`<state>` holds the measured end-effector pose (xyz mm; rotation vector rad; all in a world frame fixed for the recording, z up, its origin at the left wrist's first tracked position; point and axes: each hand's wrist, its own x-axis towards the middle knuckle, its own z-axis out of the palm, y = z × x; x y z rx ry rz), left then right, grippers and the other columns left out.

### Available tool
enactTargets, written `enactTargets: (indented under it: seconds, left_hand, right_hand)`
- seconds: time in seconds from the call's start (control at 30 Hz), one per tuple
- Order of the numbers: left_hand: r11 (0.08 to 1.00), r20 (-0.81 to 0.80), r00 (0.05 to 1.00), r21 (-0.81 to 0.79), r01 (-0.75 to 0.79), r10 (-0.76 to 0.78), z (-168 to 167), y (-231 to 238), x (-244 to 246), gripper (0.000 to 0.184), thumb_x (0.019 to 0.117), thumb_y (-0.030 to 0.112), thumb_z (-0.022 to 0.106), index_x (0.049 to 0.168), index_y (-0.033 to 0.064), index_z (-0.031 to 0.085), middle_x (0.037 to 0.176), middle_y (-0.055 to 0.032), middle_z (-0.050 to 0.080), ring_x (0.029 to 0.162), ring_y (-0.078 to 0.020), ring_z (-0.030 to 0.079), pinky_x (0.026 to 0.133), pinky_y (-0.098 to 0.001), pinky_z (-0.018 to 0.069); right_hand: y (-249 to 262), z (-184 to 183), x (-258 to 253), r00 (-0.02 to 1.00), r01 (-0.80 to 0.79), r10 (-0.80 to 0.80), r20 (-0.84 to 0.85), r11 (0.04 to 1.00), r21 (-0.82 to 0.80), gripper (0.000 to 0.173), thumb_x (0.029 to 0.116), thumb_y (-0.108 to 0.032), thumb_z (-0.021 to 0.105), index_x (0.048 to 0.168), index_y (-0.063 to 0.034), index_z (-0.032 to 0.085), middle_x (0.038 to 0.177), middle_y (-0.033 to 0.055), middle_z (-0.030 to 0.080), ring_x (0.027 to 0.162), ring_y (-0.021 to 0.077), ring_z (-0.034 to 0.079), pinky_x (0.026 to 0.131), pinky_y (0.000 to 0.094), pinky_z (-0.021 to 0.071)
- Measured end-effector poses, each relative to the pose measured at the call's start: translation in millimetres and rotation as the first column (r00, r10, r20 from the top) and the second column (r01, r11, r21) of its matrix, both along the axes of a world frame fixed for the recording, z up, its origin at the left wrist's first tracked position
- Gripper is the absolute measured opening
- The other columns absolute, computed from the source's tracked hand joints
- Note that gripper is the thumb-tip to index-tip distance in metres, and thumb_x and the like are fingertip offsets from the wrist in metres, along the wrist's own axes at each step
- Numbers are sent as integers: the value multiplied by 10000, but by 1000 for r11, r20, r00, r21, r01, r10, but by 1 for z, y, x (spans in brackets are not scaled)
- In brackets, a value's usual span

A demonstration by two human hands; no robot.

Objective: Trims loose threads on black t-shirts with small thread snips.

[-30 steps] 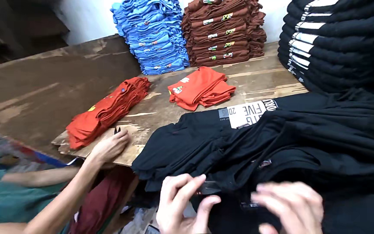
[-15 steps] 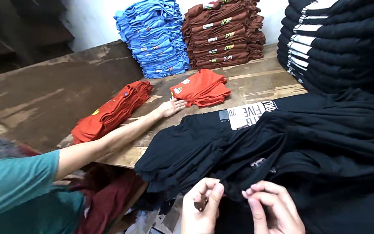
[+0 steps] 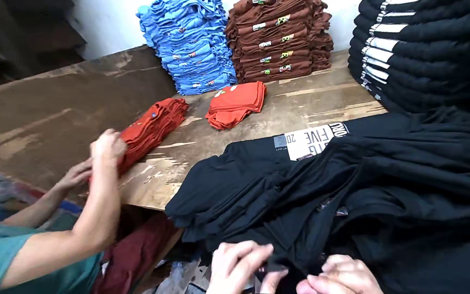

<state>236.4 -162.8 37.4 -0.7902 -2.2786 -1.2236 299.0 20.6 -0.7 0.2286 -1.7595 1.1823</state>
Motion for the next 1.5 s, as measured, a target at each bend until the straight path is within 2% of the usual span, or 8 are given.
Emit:
enactTargets:
  seconds: [0.33, 0.47, 0.73, 0.93, 1.13, 1.27, 1.37, 1.5]
  left_hand:
    - [990, -294, 955, -121, -68, 29, 5, 21, -1, 126, 924, 294, 767, 993, 190, 787, 896, 20, 730, 838, -142, 609, 796, -345, 428]
    - [979, -151, 984, -195, 60, -90, -1, 17, -17, 396, 898, 367, 771, 1279, 296, 694, 931, 23, 592, 885, -111, 558, 821, -323, 443]
    - [906, -226, 908, -324, 270, -352, -1, 22, -43, 352, 1078, 409, 456, 938, 181, 686, 738, 20, 509, 733, -140, 505, 719, -310, 407]
    - [987, -218, 967, -123, 103, -128, 13, 17, -43, 241, 961, 399, 711, 1035, 174, 752, 750, 42, 611, 727, -76, 569, 711, -275, 482]
    - [984, -251, 960, -92, -155, 128, 19, 28, -70, 297, 948, 395, 707, 973, 114, 796, 754, -10, 682, 676, -104, 613, 674, -295, 507]
    - [1000, -266, 964, -17, 5, -9, 13, 22, -76, 161, 971, 330, 702, 963, 182, 762, 784, 75, 608, 770, -26, 568, 727, -207, 476]
    - [997, -318, 945, -29, 74, -79, 12, 18, -70, 136, 979, 331, 699, 996, 202, 738, 785, 64, 587, 778, -49, 556, 750, -241, 459]
    - [975, -388, 899, -163, 148, -202, 11, 2, -59, 115, 976, 315, 709, 1045, 223, 715, 782, 41, 553, 783, -90, 544, 806, -284, 441]
  right_hand:
    - [-5, -1, -3, 1000, 23, -22, -11, 986, 168, 119, 886, -216, 821, 961, -162, 746, 879, -31, 642, 893, 83, 614, 942, 257, 492]
    - [17, 4, 3, 995, 55, -77, 68, 959, 278, 353, 949, -571, 637, 836, -243, 706, 993, -79, 678, 1097, 96, 574, 1069, 333, 379]
    - [54, 65, -76, 754, 424, -640, 146, 645, 635, 225, 935, -303, 675, 1084, -186, 797, 1029, 23, 760, 1020, 278, 690, 945, 581, 469]
    - [69, 54, -48, 936, 287, -336, 106, 903, 320, 93, 943, -311, 715, 933, -250, 785, 801, -60, 691, 835, 94, 635, 969, 442, 430]
    - [53, 62, -8, 879, -444, 348, 327, 846, 295, 499, 1054, -457, 522, 827, -84, 763, 687, 90, 672, 717, 247, 645, 920, 464, 454]
    - [44, 71, -40, 979, -95, 5, 204, 897, 433, 190, 1009, -268, 644, 1101, -142, 755, 1032, 27, 749, 1027, 167, 690, 990, 395, 528]
    - [40, 75, -67, 976, -55, -68, 209, 844, 533, 511, 936, -303, 678, 1413, -156, 571, 1350, 0, 670, 1268, 170, 613, 1095, 488, 457]
    - [35, 70, -52, 980, -131, 18, 198, 809, 572, 129, 951, -273, 717, 1049, -219, 781, 836, -32, 705, 857, 160, 655, 1003, 468, 439]
